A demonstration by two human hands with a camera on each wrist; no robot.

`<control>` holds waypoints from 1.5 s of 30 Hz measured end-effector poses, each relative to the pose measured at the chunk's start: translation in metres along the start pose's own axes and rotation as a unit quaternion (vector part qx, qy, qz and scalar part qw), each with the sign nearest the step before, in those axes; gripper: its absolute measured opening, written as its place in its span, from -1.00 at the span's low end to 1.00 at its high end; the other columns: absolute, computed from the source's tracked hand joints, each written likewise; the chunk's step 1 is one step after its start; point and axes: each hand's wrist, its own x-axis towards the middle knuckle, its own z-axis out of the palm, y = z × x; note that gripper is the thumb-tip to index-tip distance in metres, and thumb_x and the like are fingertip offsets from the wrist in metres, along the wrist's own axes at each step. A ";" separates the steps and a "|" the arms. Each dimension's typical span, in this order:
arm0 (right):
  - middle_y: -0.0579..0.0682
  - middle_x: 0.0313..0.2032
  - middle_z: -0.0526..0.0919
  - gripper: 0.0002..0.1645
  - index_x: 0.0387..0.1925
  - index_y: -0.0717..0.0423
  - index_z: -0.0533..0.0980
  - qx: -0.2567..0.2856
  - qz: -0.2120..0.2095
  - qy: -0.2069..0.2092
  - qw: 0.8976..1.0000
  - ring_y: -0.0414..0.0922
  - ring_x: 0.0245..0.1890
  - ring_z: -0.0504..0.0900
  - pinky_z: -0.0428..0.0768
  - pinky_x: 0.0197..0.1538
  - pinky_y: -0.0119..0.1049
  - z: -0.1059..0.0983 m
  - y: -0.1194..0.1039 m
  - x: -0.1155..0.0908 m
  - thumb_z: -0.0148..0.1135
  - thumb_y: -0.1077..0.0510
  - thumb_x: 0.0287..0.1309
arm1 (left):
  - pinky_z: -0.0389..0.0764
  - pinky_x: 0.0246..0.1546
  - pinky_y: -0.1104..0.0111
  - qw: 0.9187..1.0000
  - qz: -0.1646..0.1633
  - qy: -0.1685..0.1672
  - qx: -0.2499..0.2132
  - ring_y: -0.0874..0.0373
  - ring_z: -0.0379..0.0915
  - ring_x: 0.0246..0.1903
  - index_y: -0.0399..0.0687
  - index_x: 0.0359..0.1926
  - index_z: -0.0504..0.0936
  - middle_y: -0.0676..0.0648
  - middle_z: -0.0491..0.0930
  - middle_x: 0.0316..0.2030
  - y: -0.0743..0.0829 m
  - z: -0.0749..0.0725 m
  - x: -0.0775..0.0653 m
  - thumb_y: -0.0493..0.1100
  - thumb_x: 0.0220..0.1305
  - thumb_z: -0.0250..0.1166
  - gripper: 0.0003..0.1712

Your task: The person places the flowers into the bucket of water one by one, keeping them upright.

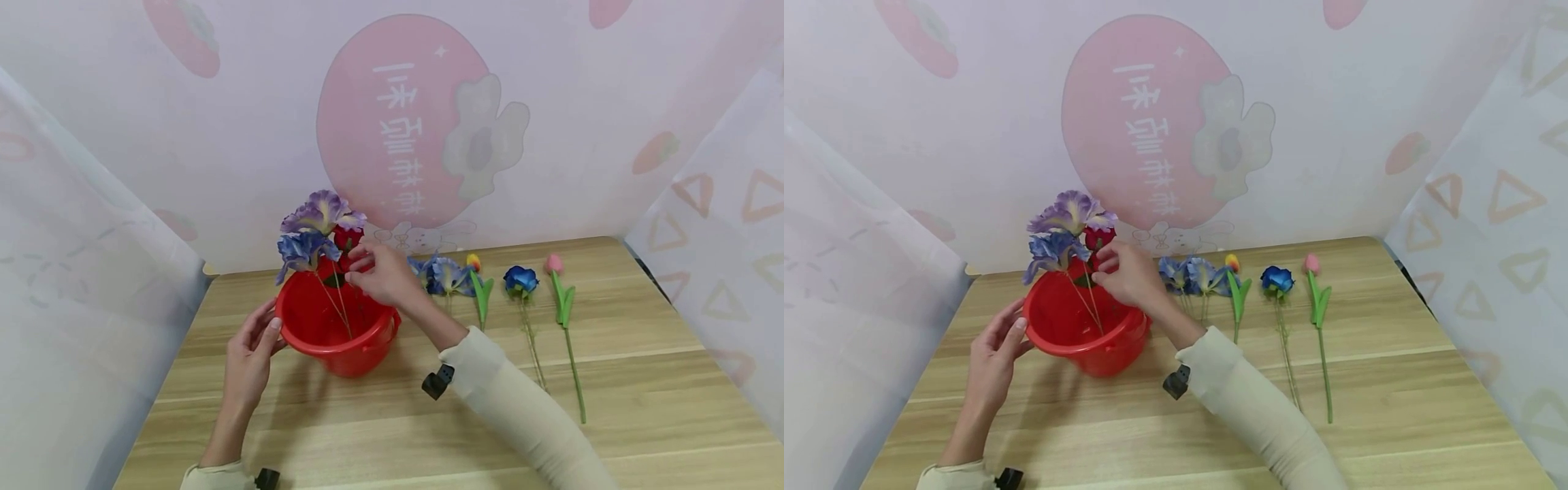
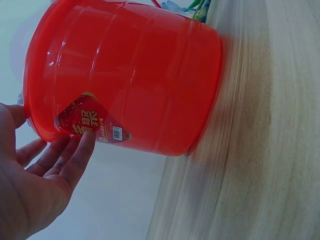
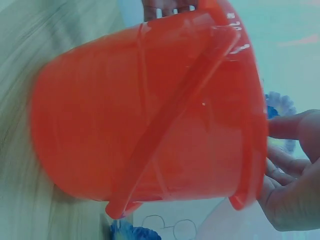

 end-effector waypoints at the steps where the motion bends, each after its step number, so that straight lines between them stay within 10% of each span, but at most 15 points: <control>1: 0.12 0.08 0.78 -0.53 0.28 0.15 0.59 0.001 -0.002 0.002 1.000 0.11 -0.06 0.84 0.85 -0.22 -0.28 -0.002 0.001 -0.002 0.42 0.17 0.40 | 0.79 -0.06 0.50 1.000 -0.001 0.000 -0.001 0.31 0.73 0.04 -0.23 0.52 0.45 0.04 0.67 0.18 0.000 0.000 0.000 -0.18 0.64 0.20 -0.46; 26: 0.22 0.17 0.71 -0.45 0.36 0.14 0.54 0.116 0.019 0.076 0.990 0.08 0.07 0.81 0.87 -0.09 -0.21 -0.092 0.043 -0.047 0.40 0.11 0.43 | 0.78 -0.06 0.52 1.000 -0.007 0.001 0.010 0.33 0.73 0.03 -0.16 0.53 0.45 0.07 0.66 0.20 0.002 0.000 -0.001 -0.15 0.64 0.21 -0.45; 45: 0.29 0.14 0.69 -0.42 0.41 0.30 0.49 0.124 0.095 0.065 0.986 0.00 0.01 0.81 0.81 0.17 0.05 -0.096 0.102 -0.052 0.32 0.15 0.48 | 0.78 -0.05 0.52 1.000 -0.017 0.003 0.005 0.33 0.73 0.04 -0.14 0.54 0.46 0.06 0.65 0.21 0.003 0.000 -0.001 -0.14 0.63 0.22 -0.44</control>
